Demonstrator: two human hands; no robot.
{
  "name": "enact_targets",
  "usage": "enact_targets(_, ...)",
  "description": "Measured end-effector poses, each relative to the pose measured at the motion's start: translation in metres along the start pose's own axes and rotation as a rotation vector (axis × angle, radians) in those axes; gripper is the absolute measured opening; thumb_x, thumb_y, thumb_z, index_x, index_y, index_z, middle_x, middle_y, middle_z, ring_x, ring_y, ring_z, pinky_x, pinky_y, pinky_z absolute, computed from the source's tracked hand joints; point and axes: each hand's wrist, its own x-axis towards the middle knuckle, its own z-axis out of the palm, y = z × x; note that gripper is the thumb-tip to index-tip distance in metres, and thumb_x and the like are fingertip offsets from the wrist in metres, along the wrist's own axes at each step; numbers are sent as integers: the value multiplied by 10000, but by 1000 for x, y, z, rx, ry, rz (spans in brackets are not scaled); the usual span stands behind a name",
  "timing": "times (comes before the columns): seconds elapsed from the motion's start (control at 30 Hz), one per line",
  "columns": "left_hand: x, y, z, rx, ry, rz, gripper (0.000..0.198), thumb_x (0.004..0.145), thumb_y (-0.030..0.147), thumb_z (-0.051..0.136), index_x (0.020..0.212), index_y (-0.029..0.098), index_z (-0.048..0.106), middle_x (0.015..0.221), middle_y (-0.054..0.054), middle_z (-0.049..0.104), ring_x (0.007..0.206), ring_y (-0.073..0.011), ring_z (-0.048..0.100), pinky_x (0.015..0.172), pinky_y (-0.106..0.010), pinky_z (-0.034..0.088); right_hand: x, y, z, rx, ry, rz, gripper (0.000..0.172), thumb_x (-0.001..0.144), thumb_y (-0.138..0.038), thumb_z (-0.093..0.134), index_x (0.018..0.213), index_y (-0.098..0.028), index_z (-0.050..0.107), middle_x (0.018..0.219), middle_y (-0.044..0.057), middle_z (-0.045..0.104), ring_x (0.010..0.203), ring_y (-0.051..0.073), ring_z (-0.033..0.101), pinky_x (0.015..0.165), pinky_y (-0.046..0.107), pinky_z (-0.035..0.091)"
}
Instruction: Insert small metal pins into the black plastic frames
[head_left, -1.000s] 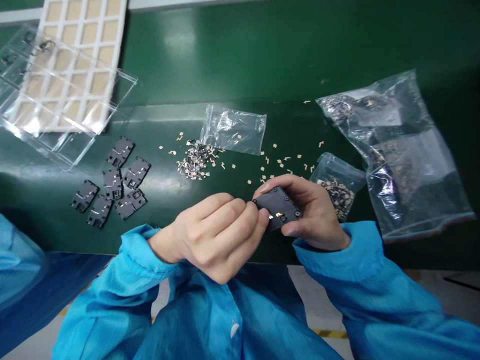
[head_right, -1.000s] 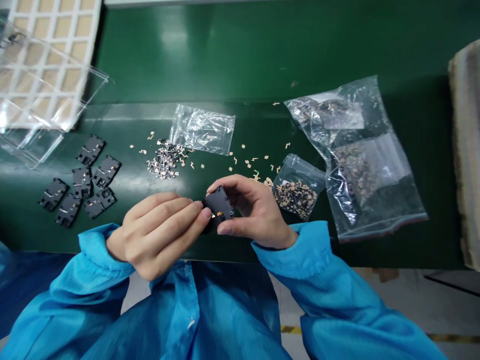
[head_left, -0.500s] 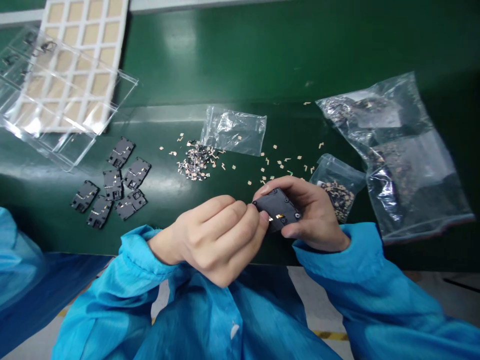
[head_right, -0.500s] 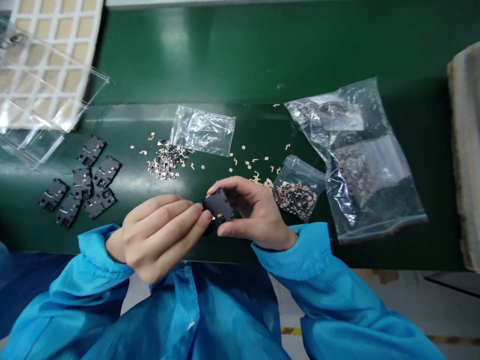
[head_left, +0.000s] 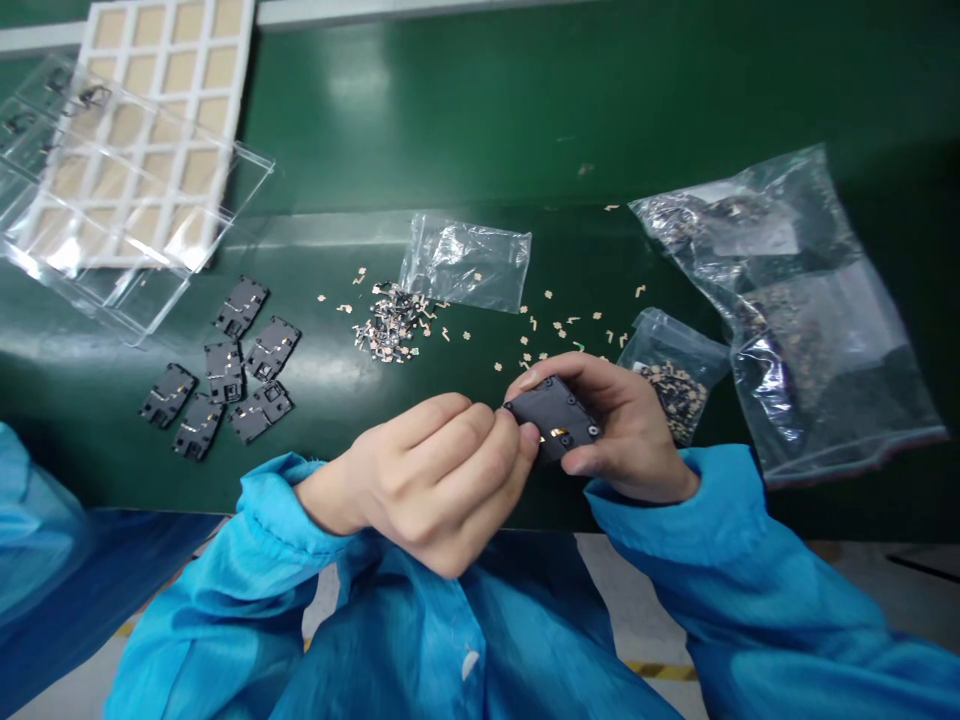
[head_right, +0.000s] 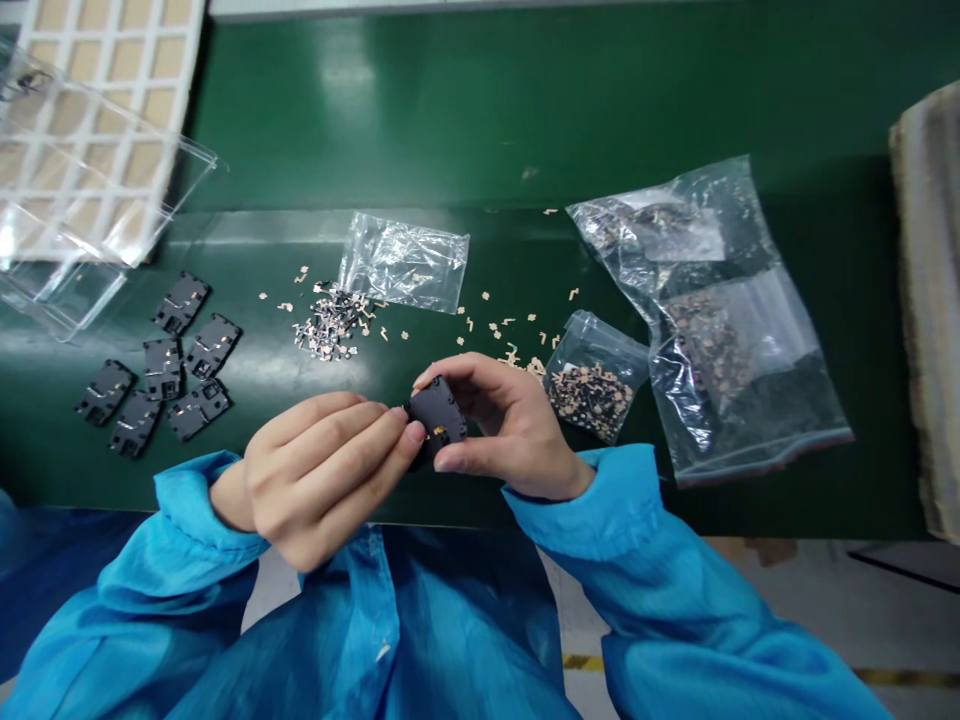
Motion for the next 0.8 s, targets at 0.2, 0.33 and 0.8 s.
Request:
enact_targets(0.2,1,1,1,-14,9,-16,163,886,86,560,920,17,704,810,-117,728,775,-193,697,679,-296,599,2,0,0,-14,35,35,562,550,-662,806,881,-231,660,814,27,664,718,164,623,648,276,537)
enact_targets(0.33,1,1,2,-20,-35,-54,175,897,83,531,937,30,692,848,-107,739,801,-189,699,702,-303,592,2,-1,1,29,66,38,544,542,-642,821,873,-239,667,811,20,668,733,164,628,674,277,537)
enact_targets(0.8,-11,0,25,27,160,-224,221,860,165,652,1064,80,642,1044,-175,725,863,-188,718,727,-287,609,-1,-1,2,8,124,30,293,746,-467,761,904,-222,725,840,30,734,772,180,696,691,291,589)
